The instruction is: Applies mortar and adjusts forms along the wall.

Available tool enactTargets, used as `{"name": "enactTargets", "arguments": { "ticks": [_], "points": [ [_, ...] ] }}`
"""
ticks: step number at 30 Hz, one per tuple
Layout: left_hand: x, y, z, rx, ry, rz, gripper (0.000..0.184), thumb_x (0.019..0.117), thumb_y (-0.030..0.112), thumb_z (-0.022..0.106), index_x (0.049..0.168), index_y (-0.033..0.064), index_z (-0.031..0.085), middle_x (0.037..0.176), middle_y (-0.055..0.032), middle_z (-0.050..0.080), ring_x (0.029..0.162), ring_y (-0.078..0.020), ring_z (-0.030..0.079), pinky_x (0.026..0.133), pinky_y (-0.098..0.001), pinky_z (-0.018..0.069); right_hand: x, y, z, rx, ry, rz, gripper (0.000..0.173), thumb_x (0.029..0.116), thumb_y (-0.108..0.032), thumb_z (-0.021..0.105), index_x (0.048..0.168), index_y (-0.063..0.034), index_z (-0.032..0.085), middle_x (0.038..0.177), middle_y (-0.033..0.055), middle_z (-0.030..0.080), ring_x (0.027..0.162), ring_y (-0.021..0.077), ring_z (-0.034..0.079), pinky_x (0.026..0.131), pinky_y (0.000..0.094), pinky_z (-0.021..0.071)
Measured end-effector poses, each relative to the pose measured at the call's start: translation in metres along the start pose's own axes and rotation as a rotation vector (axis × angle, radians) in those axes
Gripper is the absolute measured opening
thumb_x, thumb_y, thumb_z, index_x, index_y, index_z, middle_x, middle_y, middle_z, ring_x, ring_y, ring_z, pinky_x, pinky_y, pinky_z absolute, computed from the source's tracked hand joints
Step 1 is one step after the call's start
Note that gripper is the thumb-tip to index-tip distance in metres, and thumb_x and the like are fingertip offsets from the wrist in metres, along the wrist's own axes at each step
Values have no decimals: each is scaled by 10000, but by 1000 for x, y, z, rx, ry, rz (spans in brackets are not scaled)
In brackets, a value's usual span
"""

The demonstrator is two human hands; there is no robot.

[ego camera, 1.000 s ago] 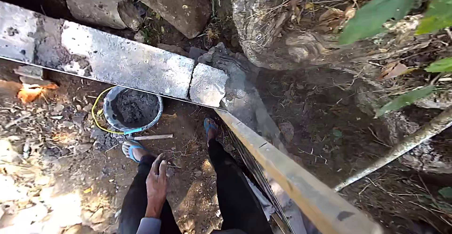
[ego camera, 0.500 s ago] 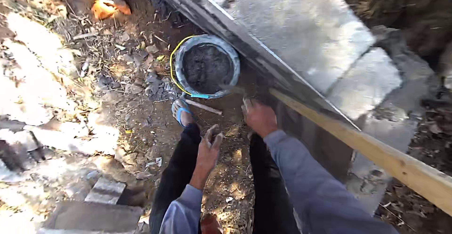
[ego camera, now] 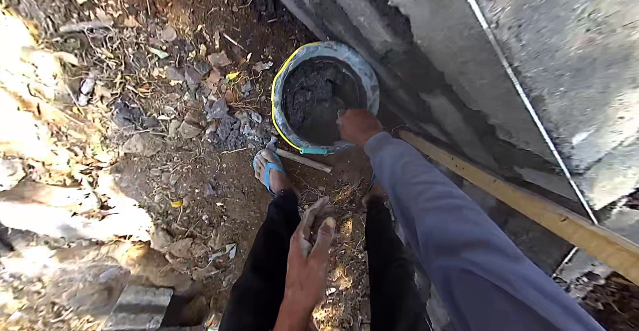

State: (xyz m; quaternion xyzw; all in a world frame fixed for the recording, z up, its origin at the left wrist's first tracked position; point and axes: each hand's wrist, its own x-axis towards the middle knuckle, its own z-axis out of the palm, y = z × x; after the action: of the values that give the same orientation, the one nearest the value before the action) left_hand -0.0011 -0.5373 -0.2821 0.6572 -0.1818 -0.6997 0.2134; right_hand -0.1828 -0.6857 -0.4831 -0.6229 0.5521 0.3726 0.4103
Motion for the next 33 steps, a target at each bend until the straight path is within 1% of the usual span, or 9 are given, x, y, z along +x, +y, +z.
{"name": "enactTargets", "arguments": {
  "ticks": [4,7,11,14,16,20,25,30,33],
  "points": [
    [1,3,-13,54,49,74,404,1043,172,499,1386,-34,551,1283,-112,667,1090,-172,681,925,-354,591,-27,-18,1,149,36,-212,260,1009,-238,606,1150,-53,721,1154,214,708,1109,420,673,932,662,527],
    [3,2,-6,40,-4,40,408,1070,155,421,1416,-58,453,1246,-79,658,1018,-137,700,868,-332,616,-48,4,5,324,53,-205,293,1029,-260,601,1230,-81,716,1242,176,695,1184,349,655,1007,583,514],
    [7,1,-3,88,37,14,399,1070,185,364,1402,-20,448,1181,-20,683,981,-113,717,843,-317,622,-34,30,27,478,107,-292,316,1043,-313,584,1055,-30,725,1025,169,721,1018,313,696,891,541,552],
    [7,-2,6,103,76,43,385,1065,172,359,1380,-19,467,1153,-19,692,977,-111,718,831,-314,622,-57,43,32,572,139,-341,319,1058,-314,563,1023,-36,714,940,144,711,931,287,700,817,520,561],
    [7,-5,9,112,74,92,387,1064,164,352,1380,-30,464,1161,-20,696,984,-112,718,832,-310,620,-81,50,40,647,193,-364,325,1066,-316,547,1036,-37,710,931,138,710,930,277,698,830,512,558],
    [-7,-9,14,163,160,225,401,1050,149,349,1371,-66,457,1147,-24,673,932,-80,712,798,-274,617,-173,66,57,836,332,-372,339,1063,-290,539,1074,1,713,1002,177,720,995,294,696,930,489,539],
    [-34,-10,34,251,287,282,391,1066,157,380,1371,-68,477,1143,-72,641,890,-63,697,779,-260,609,-318,108,105,1080,303,-220,390,1082,-350,474,1081,-17,676,900,171,679,878,300,673,838,514,534],
    [-67,-12,115,335,175,268,384,1064,159,454,1366,-74,503,1158,-142,650,890,-124,690,797,-321,607,-450,167,166,1208,290,-39,382,1078,-346,463,1089,-24,668,843,148,648,786,267,644,778,491,524],
    [-83,-8,178,466,27,301,410,1055,195,490,1372,-60,540,1237,-211,652,985,-224,695,849,-408,597,-510,204,197,1259,253,106,402,1081,-354,452,1184,-39,679,966,172,696,902,288,682,885,517,530]
  ]
}}
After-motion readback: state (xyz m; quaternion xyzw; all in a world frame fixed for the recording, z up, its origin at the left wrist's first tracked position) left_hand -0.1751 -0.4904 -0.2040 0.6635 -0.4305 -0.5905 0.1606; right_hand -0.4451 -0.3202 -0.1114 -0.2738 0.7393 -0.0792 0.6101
